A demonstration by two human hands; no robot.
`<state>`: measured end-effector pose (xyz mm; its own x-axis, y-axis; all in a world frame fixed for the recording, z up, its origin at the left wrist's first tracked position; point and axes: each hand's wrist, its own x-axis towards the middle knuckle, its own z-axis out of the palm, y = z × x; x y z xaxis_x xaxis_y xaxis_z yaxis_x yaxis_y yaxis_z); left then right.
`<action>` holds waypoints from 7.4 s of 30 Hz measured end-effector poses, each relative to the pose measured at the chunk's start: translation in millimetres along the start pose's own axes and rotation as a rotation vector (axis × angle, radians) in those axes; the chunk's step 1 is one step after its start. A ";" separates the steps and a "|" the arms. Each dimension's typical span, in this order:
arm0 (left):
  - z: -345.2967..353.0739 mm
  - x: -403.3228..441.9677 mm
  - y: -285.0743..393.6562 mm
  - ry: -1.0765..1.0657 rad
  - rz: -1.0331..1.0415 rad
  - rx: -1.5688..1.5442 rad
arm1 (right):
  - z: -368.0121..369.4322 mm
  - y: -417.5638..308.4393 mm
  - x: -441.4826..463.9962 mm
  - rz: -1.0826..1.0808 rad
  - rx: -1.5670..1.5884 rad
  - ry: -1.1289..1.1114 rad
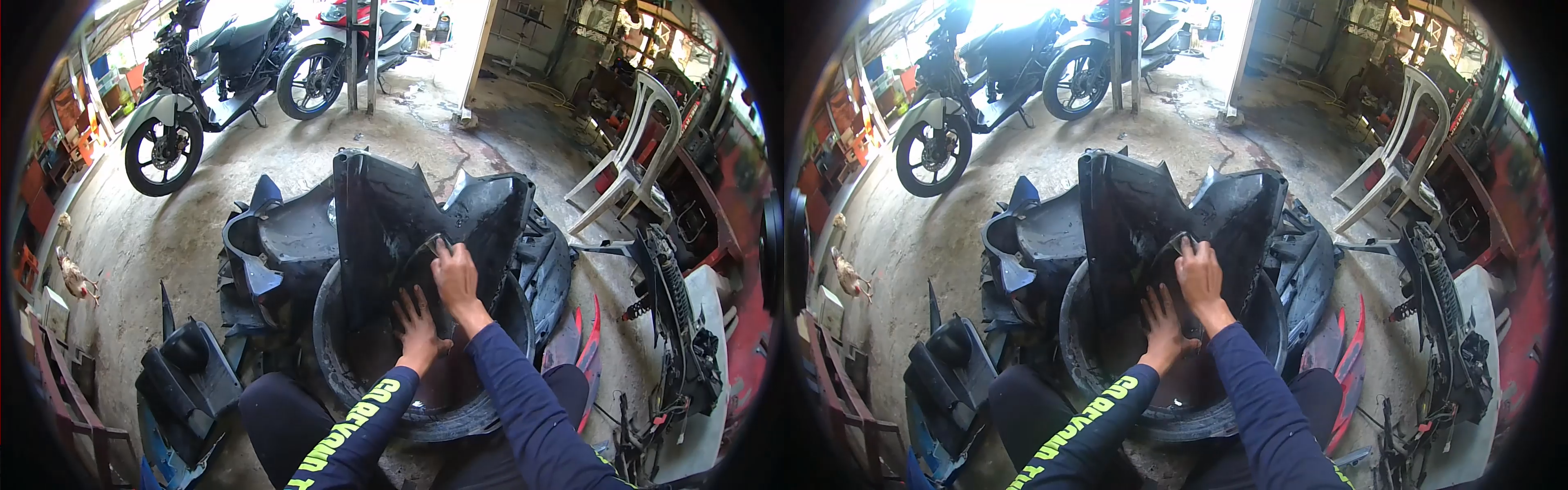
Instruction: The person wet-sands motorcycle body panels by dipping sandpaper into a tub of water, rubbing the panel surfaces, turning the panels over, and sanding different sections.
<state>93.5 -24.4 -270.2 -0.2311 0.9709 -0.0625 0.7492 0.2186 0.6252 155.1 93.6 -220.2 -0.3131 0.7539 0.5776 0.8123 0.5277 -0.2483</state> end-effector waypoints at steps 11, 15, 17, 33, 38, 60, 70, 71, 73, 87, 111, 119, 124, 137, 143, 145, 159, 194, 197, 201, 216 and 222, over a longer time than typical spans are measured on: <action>-6.1 1.1 2.5 -0.088 -0.022 -0.084 | 18.0 5.7 5.3 -0.339 0.022 -0.059; -2.9 3.0 -0.7 -0.032 -0.003 -0.049 | 12.9 6.7 8.7 -0.360 0.013 -0.066; -3.9 -0.5 3.4 -0.029 -0.006 -0.037 | 5.9 14.4 15.1 -0.336 0.012 -0.061; -3.9 4.5 0.3 -0.037 -0.025 -0.034 | 17.8 9.6 15.1 -0.400 0.034 0.018; -4.4 3.9 2.3 -0.055 -0.033 -0.054 | 13.3 17.2 17.9 -0.376 0.016 0.069; -4.5 6.2 1.4 -0.037 0.007 -0.058 | 14.7 15.2 22.3 -0.243 0.000 0.104; -1.3 3.8 -5.4 -0.021 0.032 -0.076 | 16.3 0.1 16.9 -0.376 -0.002 0.046; -3.8 6.5 -4.9 -0.017 0.037 -0.073 | 10.2 1.7 22.4 -0.226 -0.021 0.097; -2.4 5.4 -1.7 -0.053 0.005 -0.044 | 18.9 4.2 22.9 -0.195 -0.017 0.136; -4.6 6.1 -1.9 -0.035 0.010 -0.060 | 17.7 2.5 8.7 -0.402 -0.043 -0.053; -5.5 7.2 -3.9 -0.059 0.000 -0.071 | 6.7 13.0 14.3 -0.526 -0.080 -0.145; -8.7 6.3 -1.6 -0.109 -0.004 -0.120 | 3.3 19.9 17.2 -0.429 -0.065 -0.074; -0.6 6.8 -6.5 0.004 0.037 -0.069 | 1.0 16.7 20.3 -0.373 -0.082 -0.028; -3.1 7.8 -5.4 -0.026 0.033 -0.103 | -1.5 23.7 22.3 -0.518 -0.060 -0.077; -1.6 7.9 -6.7 -0.037 0.016 -0.097 | -3.1 28.9 22.1 -0.564 -0.094 -0.161; -2.1 7.6 -5.2 -0.019 0.032 -0.084 | -11.3 28.1 30.4 -0.464 -0.108 -0.108; -4.4 8.5 -3.3 -0.030 0.031 -0.085 | -0.3 24.4 24.2 -0.425 -0.082 -0.074; 2.4 5.9 -12.4 0.006 0.071 -0.089 | 7.9 21.4 17.1 -0.193 -0.026 0.081; -1.4 6.9 -7.5 0.024 0.067 -0.090 | 8.9 21.7 2.8 -0.267 0.010 -0.008; -1.8 6.4 -8.0 -0.015 0.043 -0.080 | 7.1 30.2 30.1 -0.271 -0.045 0.021; -5.2 11.3 -6.3 -0.090 0.024 -0.110 | 10.2 21.1 32.4 -0.102 0.038 0.157; -1.3 10.0 -5.0 -0.025 0.036 -0.060 | 3.0 21.0 17.9 -0.212 0.052 0.047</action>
<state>86.7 -15.9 -272.9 -0.1887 0.9803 -0.0580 0.7183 0.1781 0.6726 165.1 119.4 -217.4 -0.4500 0.6054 0.6565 0.7037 0.6930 -0.1568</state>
